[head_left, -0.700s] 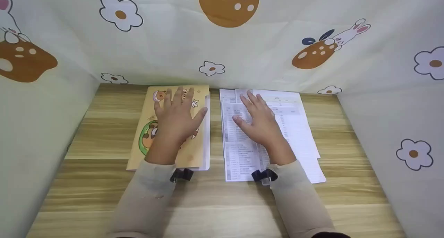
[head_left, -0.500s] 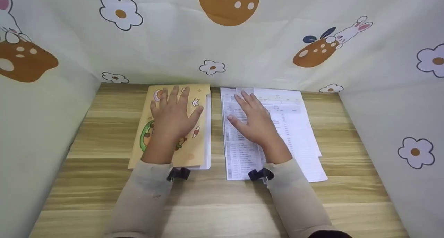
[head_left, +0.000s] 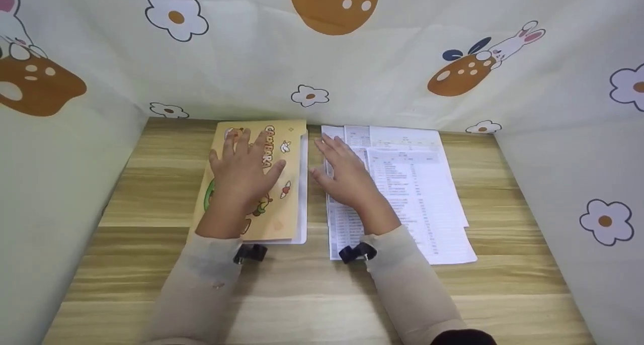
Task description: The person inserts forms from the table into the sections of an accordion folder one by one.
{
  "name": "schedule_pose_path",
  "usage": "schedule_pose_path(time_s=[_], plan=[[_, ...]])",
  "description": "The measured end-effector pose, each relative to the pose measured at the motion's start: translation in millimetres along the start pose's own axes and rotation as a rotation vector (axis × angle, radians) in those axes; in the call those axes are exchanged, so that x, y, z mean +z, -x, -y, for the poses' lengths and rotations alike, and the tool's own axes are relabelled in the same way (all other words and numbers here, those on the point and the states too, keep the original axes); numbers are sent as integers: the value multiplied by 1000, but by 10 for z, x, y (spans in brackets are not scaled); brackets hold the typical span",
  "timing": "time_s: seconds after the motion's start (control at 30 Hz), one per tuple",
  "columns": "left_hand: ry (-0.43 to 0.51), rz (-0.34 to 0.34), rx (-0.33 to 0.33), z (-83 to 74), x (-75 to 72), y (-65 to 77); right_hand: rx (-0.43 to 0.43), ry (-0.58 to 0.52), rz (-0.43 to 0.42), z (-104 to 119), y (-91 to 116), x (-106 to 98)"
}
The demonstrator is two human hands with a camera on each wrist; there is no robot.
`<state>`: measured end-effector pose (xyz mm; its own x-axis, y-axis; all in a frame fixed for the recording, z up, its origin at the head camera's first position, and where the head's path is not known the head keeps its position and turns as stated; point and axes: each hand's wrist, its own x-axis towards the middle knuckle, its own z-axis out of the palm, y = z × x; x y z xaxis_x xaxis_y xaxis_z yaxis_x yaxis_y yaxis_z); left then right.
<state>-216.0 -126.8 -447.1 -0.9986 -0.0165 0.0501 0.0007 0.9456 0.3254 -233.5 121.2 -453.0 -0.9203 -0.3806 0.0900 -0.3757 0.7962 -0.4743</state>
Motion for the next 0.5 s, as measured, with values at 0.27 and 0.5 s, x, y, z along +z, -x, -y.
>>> schedule_pose_path(time_s=[0.27,0.5], plan=[[23,39,27,-16,62,-26,-38,-17,31,33,-69,144],[53,132,86,-83,149,1,-68,-20,62,-39,-82,241]])
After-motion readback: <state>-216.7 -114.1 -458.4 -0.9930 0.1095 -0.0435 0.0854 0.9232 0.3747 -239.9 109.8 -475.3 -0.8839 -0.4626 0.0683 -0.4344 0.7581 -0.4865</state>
